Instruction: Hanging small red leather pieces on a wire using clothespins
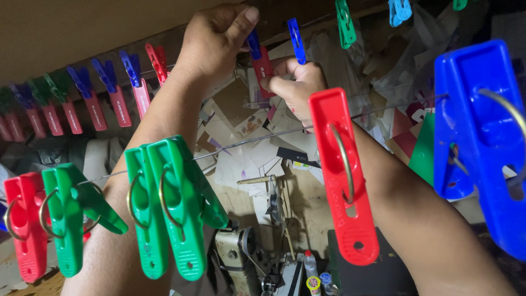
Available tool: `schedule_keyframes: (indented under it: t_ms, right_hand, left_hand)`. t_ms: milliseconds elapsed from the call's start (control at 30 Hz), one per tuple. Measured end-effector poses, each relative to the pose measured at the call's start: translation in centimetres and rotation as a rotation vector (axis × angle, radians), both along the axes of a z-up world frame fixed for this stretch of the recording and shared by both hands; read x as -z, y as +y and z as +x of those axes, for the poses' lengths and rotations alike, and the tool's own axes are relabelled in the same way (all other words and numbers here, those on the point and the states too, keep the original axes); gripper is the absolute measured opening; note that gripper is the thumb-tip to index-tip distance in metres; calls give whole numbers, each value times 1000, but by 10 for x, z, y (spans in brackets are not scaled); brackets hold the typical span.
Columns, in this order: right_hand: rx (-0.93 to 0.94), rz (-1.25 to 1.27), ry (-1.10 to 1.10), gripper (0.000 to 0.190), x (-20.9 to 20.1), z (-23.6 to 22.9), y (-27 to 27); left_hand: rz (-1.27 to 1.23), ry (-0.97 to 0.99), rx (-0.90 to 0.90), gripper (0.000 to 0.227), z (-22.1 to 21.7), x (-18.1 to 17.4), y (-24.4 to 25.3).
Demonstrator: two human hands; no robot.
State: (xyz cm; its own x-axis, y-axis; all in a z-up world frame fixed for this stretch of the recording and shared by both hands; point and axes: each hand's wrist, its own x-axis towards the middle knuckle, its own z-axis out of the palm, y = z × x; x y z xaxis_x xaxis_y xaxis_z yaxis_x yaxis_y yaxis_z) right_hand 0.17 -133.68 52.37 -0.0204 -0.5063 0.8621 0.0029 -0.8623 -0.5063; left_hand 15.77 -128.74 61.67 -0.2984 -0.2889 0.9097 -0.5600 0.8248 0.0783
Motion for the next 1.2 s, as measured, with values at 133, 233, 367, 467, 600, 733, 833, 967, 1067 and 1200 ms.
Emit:
schedule_keyframes:
  t_ms: [133,233,367,467,600,733,833,967,1067,1200]
  right_hand:
    - [-48,-42,5,10,1,-1,-1]
    - [-132,-105,-43,5,3,2,-8]
    - [-165,-143,-75,8,3,7,-15]
    - [-214,-171,-105,8,-1,13,-22]
    - [-314,-170,-98,6,-6,23,-26]
    - [-340,-194,-117,3,-5,38,-33]
    - [-405,-192,-135,8,-6,49,-37]
    - [-272,-250,-59,19,-8,62,-34]
    - [-235,-289,-70,19,-8,72,-30]
    - [-201,-295,-60,23,-9,86,-23]
  left_hand:
    - [60,27,0,38,-2,2,6]
    - [43,-13,2,31,-2,2,9]
    - [-30,-40,-84,43,-5,4,16]
    - [-38,9,-175,48,-8,9,32]
    - [-306,0,-240,56,12,7,24]
    - [-354,115,-186,40,23,25,48]
    - [-534,86,-194,39,29,46,75]
    - [-611,98,-266,40,51,76,90]
    - [-618,142,-274,35,61,104,103]
    - [-578,188,-314,34,78,146,113]
